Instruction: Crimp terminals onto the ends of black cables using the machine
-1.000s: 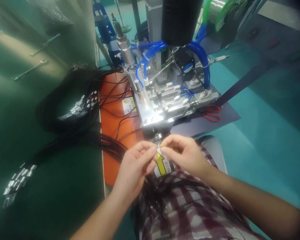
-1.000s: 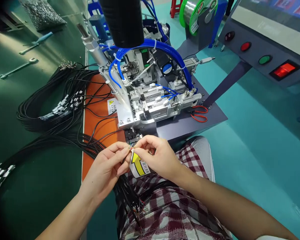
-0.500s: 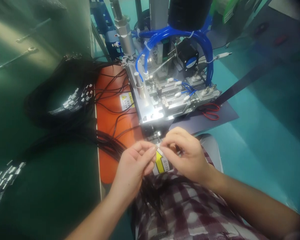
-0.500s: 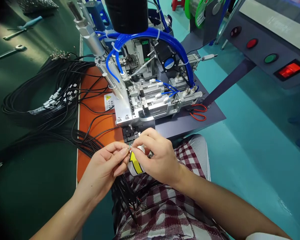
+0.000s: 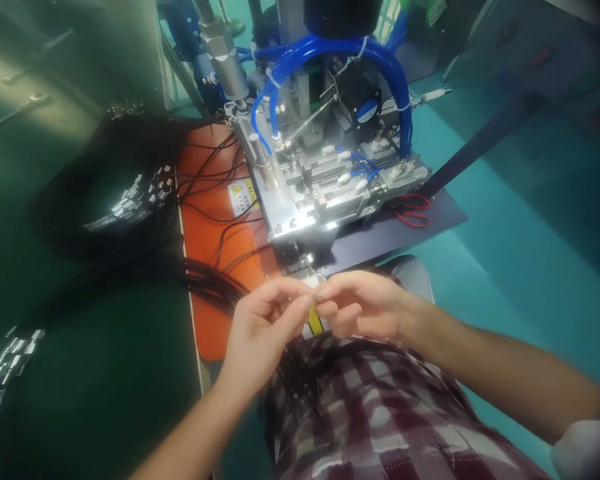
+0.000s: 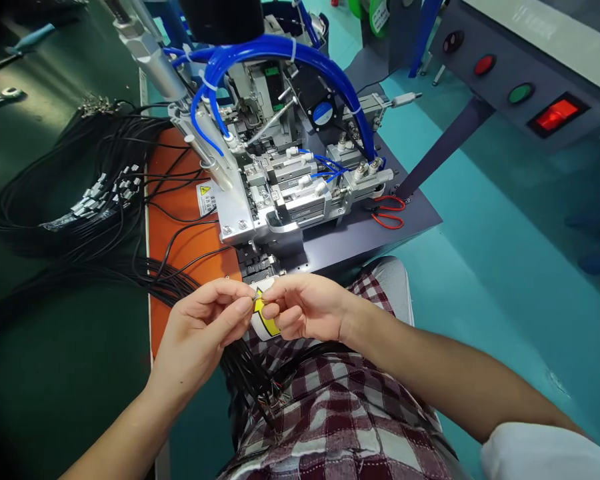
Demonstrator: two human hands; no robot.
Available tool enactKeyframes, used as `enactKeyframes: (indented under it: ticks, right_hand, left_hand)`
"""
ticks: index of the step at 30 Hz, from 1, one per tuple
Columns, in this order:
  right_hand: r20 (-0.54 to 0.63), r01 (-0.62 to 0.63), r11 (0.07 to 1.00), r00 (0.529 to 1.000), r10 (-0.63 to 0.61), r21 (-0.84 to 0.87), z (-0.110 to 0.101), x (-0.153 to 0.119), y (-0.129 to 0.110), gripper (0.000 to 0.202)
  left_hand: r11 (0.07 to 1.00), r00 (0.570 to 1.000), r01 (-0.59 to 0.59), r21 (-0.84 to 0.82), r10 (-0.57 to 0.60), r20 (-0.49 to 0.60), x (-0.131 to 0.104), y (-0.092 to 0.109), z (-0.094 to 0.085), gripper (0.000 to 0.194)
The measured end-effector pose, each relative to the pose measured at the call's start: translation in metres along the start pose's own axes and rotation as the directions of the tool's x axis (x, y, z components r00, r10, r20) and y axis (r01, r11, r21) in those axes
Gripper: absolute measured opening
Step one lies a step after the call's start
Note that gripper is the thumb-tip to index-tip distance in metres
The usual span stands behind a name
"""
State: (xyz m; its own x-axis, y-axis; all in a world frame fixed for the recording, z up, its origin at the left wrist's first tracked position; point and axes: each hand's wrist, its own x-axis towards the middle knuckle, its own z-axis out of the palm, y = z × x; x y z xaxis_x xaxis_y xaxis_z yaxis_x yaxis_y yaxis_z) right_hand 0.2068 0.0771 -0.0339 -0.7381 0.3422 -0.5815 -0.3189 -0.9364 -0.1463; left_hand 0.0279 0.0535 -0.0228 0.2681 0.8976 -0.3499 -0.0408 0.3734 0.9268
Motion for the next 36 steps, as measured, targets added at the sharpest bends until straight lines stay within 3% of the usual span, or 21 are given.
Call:
enactKeyframes:
  ticks: [3, 6, 8, 10, 11, 13, 15, 16, 18, 20, 24, 26, 28, 30, 33, 36]
  right_hand:
    - [0.157, -0.212, 0.971, 0.968, 0.194, 0.109, -0.006, 0.001, 0.001, 0.014]
    - [0.222, -0.216, 0.959, 0.959, 0.174, 0.184, -0.004, 0.003, 0.010, 0.024]
    - [0.182, -0.090, 0.981, 0.981, 0.058, 0.174, 0.000, 0.005, 0.020, 0.027]
    - [0.073, 0.185, 0.982, 0.979, -0.188, 0.043, 0.006, 0.007, 0.030, 0.025]
    - [0.004, 0.353, 0.933, 0.935, -0.354, -0.075, 0.009, 0.008, 0.035, 0.024]
    - [-0.084, 0.580, 0.731, 0.760, -0.645, -0.360, 0.013, 0.009, 0.044, 0.019]
    - [-0.074, 0.604, 0.501, 0.590, -0.804, -0.620, 0.015, 0.010, 0.050, 0.013]
    - [-0.044, 0.578, 0.399, 0.530, -0.847, -0.711, 0.015, 0.010, 0.051, 0.012]
    - [0.009, 0.517, 0.264, 0.466, -0.885, -0.814, 0.015, 0.009, 0.051, 0.012]
    - [0.006, 0.473, 0.244, 0.467, -0.884, -0.847, 0.015, 0.006, 0.049, 0.014]
    - [-0.054, 0.459, 0.334, 0.523, -0.851, -0.823, 0.015, 0.002, 0.045, 0.013]
    - [-0.100, 0.502, 0.458, 0.587, -0.803, -0.734, 0.016, 0.003, 0.045, 0.012]
    - [-0.141, 0.544, 0.635, 0.689, -0.711, -0.548, 0.018, 0.009, 0.049, 0.015]
    - [-0.150, 0.554, 0.755, 0.762, -0.630, -0.351, 0.021, 0.016, 0.054, 0.019]
    - [-0.172, 0.571, 0.776, 0.764, -0.622, -0.268, 0.024, 0.023, 0.059, 0.021]
    - [-0.164, 0.523, 0.751, 0.766, -0.621, -0.403, 0.023, 0.016, 0.055, 0.020]
  left_hand:
    - [1.000, 0.996, -0.003, -0.026, 0.006, 0.091, 0.001, 0.002, -0.005, 0.015]
    - [0.984, 0.986, 0.075, -0.163, -0.048, 0.162, 0.005, 0.007, -0.007, 0.017]
    - [0.967, 0.982, 0.132, -0.219, -0.098, 0.159, 0.007, 0.010, -0.005, 0.018]
    - [0.954, 0.982, 0.171, -0.245, -0.146, 0.118, 0.008, 0.011, -0.003, 0.019]
    - [0.950, 0.982, 0.185, -0.250, -0.167, 0.091, 0.008, 0.011, -0.001, 0.019]
    - [0.948, 0.980, 0.199, -0.247, -0.195, 0.041, 0.007, 0.010, 0.002, 0.019]
    - [0.952, 0.979, 0.200, -0.232, -0.205, 0.005, 0.005, 0.008, 0.004, 0.019]
    - [0.956, 0.979, 0.196, -0.221, -0.203, -0.009, 0.005, 0.007, 0.005, 0.020]
    - [0.962, 0.981, 0.183, -0.200, -0.192, -0.026, 0.004, 0.006, 0.005, 0.020]
    - [0.966, 0.982, 0.180, -0.186, -0.188, -0.025, 0.003, 0.005, 0.006, 0.019]
    - [0.969, 0.981, 0.175, -0.174, -0.187, -0.050, 0.003, 0.004, 0.006, 0.021]
    - [0.968, 0.979, 0.176, -0.179, -0.191, -0.070, 0.003, 0.004, 0.006, 0.021]
    - [0.961, 0.977, 0.184, -0.206, -0.202, -0.072, 0.003, 0.003, 0.006, 0.020]
    - [0.952, 0.975, 0.192, -0.238, -0.213, -0.065, 0.003, 0.002, 0.005, 0.019]
    - [0.950, 0.974, 0.191, -0.246, -0.215, -0.074, 0.003, 0.002, 0.004, 0.019]
    - [0.956, 0.973, 0.195, -0.218, -0.217, -0.081, 0.002, 0.004, 0.004, 0.022]
